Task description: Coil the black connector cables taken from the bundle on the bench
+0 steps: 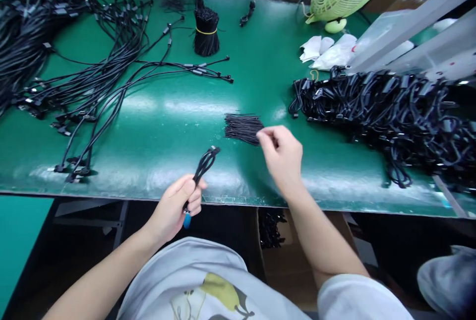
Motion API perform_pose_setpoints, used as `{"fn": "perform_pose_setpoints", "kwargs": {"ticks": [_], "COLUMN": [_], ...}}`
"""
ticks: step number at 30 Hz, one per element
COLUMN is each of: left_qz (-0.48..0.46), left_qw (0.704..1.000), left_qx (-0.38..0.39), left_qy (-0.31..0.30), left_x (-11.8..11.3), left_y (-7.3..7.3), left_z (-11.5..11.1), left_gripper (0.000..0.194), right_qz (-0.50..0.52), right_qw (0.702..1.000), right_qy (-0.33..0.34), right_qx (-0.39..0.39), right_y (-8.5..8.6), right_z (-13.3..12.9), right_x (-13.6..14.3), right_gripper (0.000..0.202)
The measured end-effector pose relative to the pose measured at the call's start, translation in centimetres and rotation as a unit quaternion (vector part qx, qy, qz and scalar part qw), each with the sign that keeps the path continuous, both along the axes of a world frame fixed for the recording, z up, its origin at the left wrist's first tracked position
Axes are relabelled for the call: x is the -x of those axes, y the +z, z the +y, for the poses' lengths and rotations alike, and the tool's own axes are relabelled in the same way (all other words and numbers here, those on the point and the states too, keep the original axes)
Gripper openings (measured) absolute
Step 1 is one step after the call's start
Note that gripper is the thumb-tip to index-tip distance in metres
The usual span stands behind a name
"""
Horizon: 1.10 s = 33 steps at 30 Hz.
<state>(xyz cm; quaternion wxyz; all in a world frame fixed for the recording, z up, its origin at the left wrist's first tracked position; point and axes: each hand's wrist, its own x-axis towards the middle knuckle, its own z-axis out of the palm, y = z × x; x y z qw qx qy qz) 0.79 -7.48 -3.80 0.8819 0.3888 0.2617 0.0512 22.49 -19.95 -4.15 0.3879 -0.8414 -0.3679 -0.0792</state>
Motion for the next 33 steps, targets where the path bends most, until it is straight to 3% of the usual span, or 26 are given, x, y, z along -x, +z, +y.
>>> {"fn": "perform_pose_setpoints", "kwargs": {"ticks": [3,5,7,9,12,14,16,21,24,27,30,33], "left_qz": [-0.034,-0.046,-0.034,-0.006,0.028,0.040,0.046,0.081,0.102,0.110,0.119,0.108], "left_qw": [0.999,0.996,0.985,0.954,0.866,0.826,0.829,0.888,0.877,0.831,0.786,0.791], "left_qx": [-0.023,-0.075,-0.164,-0.296,-0.498,-0.563,-0.556,-0.446,-0.465,-0.536,-0.593,-0.593], "left_qy": [0.010,0.024,0.033,0.042,0.032,0.002,-0.033,-0.073,-0.064,-0.099,-0.123,-0.106], "left_x": [-0.6,-0.7,-0.2,0.6,1.8,2.4,2.9,3.7,3.9,4.2,4.7,5.0], "left_y": [-0.3,-0.6,-0.8,-0.8,-0.6,-0.5,-0.6,-0.2,0.1,0.1,0.2,0.8], "left_z": [-0.9,-1.0,-0.9,-0.7,-0.1,0.2,0.6,0.8,0.8,0.7,0.1,-0.4], "left_gripper": [0.037,0.040,0.038,0.033,0.026,0.024,0.025,0.034,0.048,0.059,0.062,0.068], "right_qz": [0.149,0.157,0.069,-0.073,-0.247,-0.319,-0.379,-0.479,-0.533,-0.569,-0.582,-0.538], "right_qw": [0.982,0.973,0.978,0.968,0.900,0.846,0.806,0.734,0.705,0.673,0.676,0.729], "right_qy": [0.111,0.167,0.198,0.232,0.346,0.411,0.430,0.428,0.407,0.423,0.419,0.406], "right_qx": [-0.041,-0.024,0.012,0.053,0.091,0.116,0.151,0.218,0.230,0.209,0.171,0.123], "right_y": [-0.3,-0.6,-0.7,-0.3,0.8,1.7,2.4,4.0,4.7,4.6,3.6,2.5], "right_z": [0.2,0.2,0.1,0.2,0.6,1.0,1.2,1.4,1.9,2.4,2.8,3.8], "right_x": [6.6,9.8,11.4,11.5,10.3,9.9,10.1,11.4,11.8,12.0,11.6,10.3], "right_gripper": [0.021,0.019,0.017,0.019,0.029,0.033,0.032,0.036,0.043,0.046,0.046,0.037]}}
